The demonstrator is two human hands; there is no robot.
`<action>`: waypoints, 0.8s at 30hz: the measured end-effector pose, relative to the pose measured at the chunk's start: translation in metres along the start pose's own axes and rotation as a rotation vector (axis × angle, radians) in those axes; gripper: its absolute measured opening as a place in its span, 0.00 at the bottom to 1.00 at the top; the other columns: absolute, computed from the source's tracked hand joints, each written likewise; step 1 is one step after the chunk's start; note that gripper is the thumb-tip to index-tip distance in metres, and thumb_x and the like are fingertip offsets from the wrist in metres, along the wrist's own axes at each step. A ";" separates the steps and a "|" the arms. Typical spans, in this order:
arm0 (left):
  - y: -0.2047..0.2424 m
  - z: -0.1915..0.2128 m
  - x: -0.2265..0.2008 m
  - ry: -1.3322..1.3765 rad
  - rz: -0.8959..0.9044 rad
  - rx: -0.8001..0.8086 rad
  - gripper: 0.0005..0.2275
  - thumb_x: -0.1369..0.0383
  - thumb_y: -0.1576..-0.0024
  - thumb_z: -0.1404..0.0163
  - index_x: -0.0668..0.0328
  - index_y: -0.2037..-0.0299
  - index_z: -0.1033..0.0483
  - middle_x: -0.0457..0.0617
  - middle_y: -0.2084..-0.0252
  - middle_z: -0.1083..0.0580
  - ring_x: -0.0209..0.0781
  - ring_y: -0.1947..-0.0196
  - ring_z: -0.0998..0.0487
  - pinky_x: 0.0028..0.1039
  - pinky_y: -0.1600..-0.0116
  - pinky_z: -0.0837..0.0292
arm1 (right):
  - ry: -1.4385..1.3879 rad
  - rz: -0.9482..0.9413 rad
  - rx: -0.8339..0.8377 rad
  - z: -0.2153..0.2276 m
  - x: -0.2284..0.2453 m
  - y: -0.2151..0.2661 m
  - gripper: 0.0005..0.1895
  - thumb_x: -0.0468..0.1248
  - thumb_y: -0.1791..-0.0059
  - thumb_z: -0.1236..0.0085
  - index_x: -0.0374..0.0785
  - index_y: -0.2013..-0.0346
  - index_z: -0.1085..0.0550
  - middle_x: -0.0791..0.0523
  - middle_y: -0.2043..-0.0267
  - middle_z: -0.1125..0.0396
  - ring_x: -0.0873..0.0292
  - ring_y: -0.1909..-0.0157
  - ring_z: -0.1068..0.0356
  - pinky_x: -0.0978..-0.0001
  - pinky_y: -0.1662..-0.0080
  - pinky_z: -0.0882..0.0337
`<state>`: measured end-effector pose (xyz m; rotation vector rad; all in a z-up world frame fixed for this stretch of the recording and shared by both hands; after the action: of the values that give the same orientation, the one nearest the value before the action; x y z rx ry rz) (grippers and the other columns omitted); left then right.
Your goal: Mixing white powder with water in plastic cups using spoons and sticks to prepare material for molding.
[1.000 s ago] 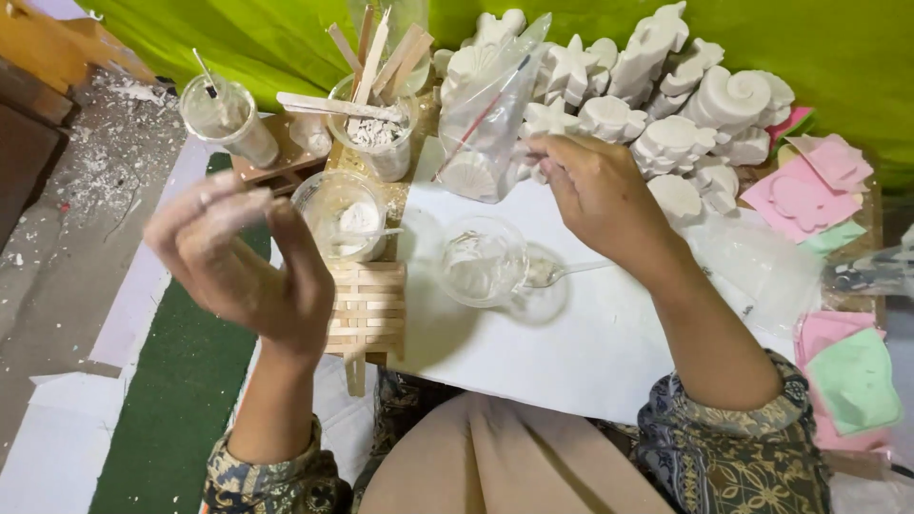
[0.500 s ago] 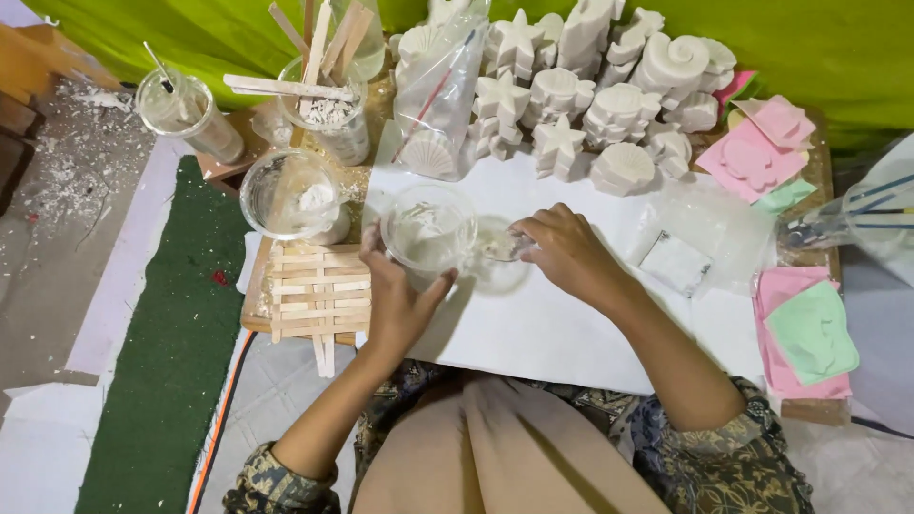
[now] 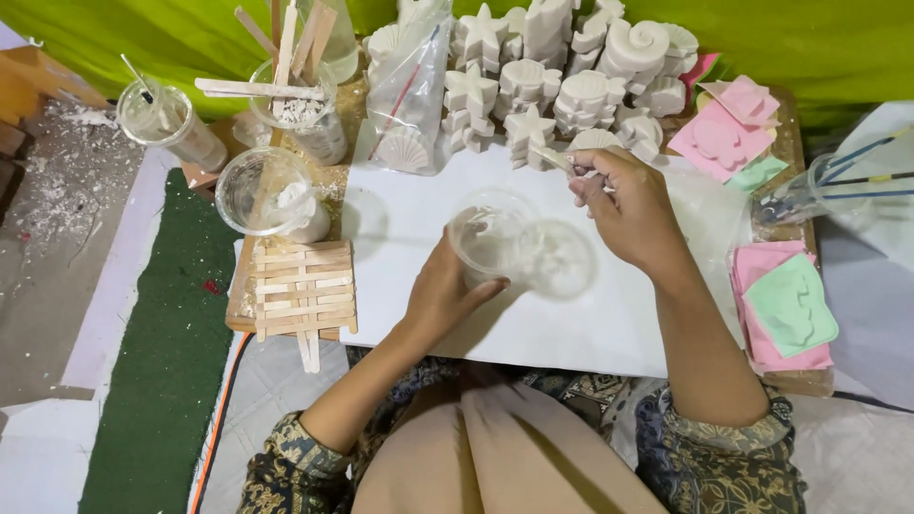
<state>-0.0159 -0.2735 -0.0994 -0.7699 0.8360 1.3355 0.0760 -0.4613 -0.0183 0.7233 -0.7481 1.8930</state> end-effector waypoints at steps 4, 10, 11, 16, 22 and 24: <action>0.001 -0.009 0.005 -0.047 0.002 0.040 0.43 0.59 0.49 0.36 0.68 0.29 0.51 0.70 0.34 0.36 0.66 0.32 0.35 0.49 0.30 0.38 | -0.099 0.002 0.010 0.003 0.016 -0.003 0.12 0.26 0.43 0.52 0.25 0.47 0.25 0.47 0.62 0.35 0.57 0.68 0.26 0.70 0.66 0.23; 0.015 0.030 -0.014 -0.024 0.000 0.062 0.53 0.53 0.56 0.31 0.72 0.28 0.54 0.73 0.31 0.40 0.69 0.30 0.40 0.49 0.29 0.41 | -0.137 0.062 0.083 -0.012 0.060 -0.034 0.12 0.28 0.43 0.53 0.27 0.50 0.24 0.50 0.70 0.33 0.62 0.73 0.29 0.73 0.73 0.28; 0.022 0.041 -0.023 -0.087 -0.034 0.046 0.55 0.53 0.60 0.30 0.77 0.29 0.53 0.75 0.32 0.41 0.72 0.31 0.39 0.52 0.30 0.40 | -0.060 0.114 0.100 -0.016 0.072 -0.042 0.11 0.28 0.44 0.53 0.28 0.52 0.24 0.51 0.75 0.33 0.60 0.74 0.31 0.70 0.73 0.29; 0.044 0.132 -0.040 -0.234 -0.067 -0.141 0.43 0.47 0.53 0.40 0.57 0.31 0.47 0.51 0.35 0.30 0.47 0.46 0.19 0.49 0.60 0.22 | 0.165 0.094 0.186 -0.055 0.115 -0.088 0.07 0.37 0.47 0.57 0.41 0.60 0.29 0.59 0.65 0.21 0.61 0.76 0.38 0.65 0.65 0.37; 0.029 0.245 -0.076 -0.558 -0.419 -0.543 0.07 0.70 0.31 0.49 0.65 0.47 0.27 0.51 0.58 0.19 0.43 0.61 0.16 0.33 0.65 0.26 | 0.282 0.448 0.168 -0.115 0.162 -0.137 0.08 0.36 0.45 0.48 0.39 0.68 0.27 0.56 0.76 0.30 0.52 0.72 0.33 0.56 0.66 0.38; -0.001 0.257 -0.066 -0.638 -0.356 -0.449 0.12 0.69 0.39 0.42 0.61 0.47 0.24 0.55 0.54 0.19 0.53 0.57 0.17 0.44 0.63 0.25 | 0.357 0.468 0.160 -0.130 0.174 -0.153 0.07 0.35 0.46 0.44 0.40 0.67 0.21 0.52 0.69 0.25 0.49 0.66 0.27 0.52 0.66 0.33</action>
<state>0.0005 -0.0853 0.0869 -0.7257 -0.1110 1.3382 0.1262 -0.2115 0.0579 0.2983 -0.5718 2.4447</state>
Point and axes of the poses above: each hand's wrist, its own y-axis away from the middle knuckle, its own z-axis out of the back of the hand, x = y × z, the point moved 9 cm from there along -y, towards the middle knuckle
